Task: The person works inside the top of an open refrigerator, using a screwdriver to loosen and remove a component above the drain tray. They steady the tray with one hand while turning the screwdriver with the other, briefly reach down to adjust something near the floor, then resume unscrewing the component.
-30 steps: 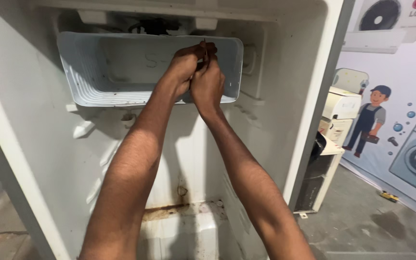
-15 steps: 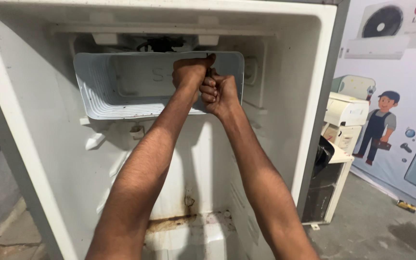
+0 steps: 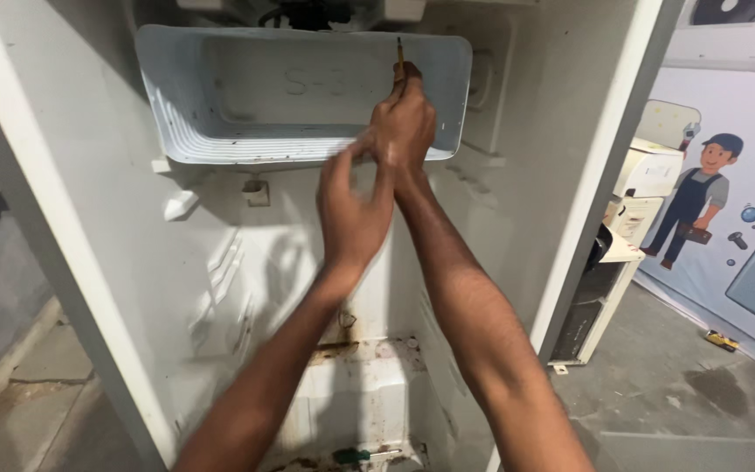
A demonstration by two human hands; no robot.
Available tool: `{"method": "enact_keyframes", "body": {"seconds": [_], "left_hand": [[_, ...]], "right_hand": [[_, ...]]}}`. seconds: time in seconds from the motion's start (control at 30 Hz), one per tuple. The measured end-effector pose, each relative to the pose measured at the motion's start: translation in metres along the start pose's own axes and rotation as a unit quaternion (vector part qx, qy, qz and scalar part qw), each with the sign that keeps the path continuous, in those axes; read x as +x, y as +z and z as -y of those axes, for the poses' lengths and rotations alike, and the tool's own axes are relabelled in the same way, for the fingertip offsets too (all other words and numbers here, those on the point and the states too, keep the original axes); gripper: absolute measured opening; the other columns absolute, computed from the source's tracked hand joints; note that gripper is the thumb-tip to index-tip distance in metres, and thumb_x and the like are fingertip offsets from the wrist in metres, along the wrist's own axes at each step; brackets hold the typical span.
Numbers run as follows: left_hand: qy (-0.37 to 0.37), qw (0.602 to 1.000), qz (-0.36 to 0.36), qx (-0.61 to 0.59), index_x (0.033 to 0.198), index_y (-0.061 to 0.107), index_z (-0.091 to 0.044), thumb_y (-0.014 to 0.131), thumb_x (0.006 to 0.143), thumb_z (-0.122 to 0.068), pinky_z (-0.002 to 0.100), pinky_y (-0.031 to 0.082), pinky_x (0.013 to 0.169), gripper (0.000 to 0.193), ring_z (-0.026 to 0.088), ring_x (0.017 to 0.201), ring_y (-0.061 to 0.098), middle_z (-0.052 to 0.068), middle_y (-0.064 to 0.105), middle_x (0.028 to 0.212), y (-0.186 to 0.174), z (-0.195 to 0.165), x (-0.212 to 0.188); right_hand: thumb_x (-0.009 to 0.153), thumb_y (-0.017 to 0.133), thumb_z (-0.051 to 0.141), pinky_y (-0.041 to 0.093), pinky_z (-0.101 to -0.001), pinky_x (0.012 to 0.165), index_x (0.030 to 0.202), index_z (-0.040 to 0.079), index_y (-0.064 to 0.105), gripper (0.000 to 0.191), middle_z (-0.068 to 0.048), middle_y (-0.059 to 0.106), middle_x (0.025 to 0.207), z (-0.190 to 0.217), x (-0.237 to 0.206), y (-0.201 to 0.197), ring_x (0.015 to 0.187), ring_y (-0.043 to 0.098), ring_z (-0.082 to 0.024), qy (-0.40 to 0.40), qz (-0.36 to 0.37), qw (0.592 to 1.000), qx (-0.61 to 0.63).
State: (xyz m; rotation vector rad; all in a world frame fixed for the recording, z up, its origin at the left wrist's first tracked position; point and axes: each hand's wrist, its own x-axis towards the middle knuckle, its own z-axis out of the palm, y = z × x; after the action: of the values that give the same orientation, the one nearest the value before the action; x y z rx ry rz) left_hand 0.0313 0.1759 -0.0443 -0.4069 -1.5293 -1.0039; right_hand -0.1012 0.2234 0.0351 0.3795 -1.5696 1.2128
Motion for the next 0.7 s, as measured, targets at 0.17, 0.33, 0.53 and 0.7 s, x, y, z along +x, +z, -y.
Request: {"method": "enact_keyframes", "body": {"seconds": [0.17, 0.33, 0.53, 0.7], "left_hand": [[-0.098, 0.99, 0.098, 0.003, 0.121, 0.065, -0.002, 0.074, 0.095, -0.014, 0.039, 0.056, 0.088, 0.031, 0.026, 0.102, 0.071, 0.013, 0.072, 0.108, -0.038, -0.009, -0.173], [-0.398, 0.889, 0.224, -0.032, 0.121, 0.068, -0.005, 0.075, 0.089, -0.02, 0.037, 0.056, 0.08, 0.035, 0.024, 0.088, 0.072, 0.012, 0.075, 0.093, -0.024, -0.019, -0.282], [-0.493, 0.827, 0.27, -0.029, 0.121, 0.068, -0.005, 0.075, 0.09, -0.02, 0.04, 0.054, 0.085, 0.036, 0.027, 0.095, 0.069, 0.014, 0.073, 0.099, -0.012, 0.015, -0.333], [-0.512, 0.811, 0.282, -0.025, 0.122, 0.068, -0.004, 0.075, 0.09, -0.02, 0.042, 0.052, 0.088, 0.036, 0.03, 0.1, 0.067, 0.016, 0.072, 0.104, -0.01, 0.011, -0.378]], "right_hand": [[0.109, 0.044, 0.021, 0.038, -0.0282, 0.052, 0.12, 0.007, 0.073, 0.034, 0.002, 0.058, 0.075, -0.019, 0.027, -0.013, 0.057, 0.048, -0.009, 0.178, 0.147, 0.904, 0.359], [0.111, 0.043, 0.03, 0.017, -0.0241, 0.038, 0.116, 0.01, 0.062, 0.028, 0.006, 0.038, 0.063, -0.028, 0.039, -0.037, 0.045, 0.025, -0.006, 0.317, 0.333, 0.583, 0.67], [0.111, 0.041, 0.021, 0.026, -0.0263, 0.043, 0.124, 0.007, 0.064, 0.029, 0.002, 0.047, 0.066, -0.007, 0.03, -0.034, 0.05, 0.035, -0.008, 0.266, 0.234, 0.812, 0.463], [0.101, 0.047, 0.011, 0.053, -0.042, 0.07, 0.128, 0.004, 0.069, 0.035, -0.012, 0.075, 0.085, -0.011, 0.017, -0.016, 0.072, 0.073, -0.024, -0.044, 0.054, 0.998, 0.005]]}}
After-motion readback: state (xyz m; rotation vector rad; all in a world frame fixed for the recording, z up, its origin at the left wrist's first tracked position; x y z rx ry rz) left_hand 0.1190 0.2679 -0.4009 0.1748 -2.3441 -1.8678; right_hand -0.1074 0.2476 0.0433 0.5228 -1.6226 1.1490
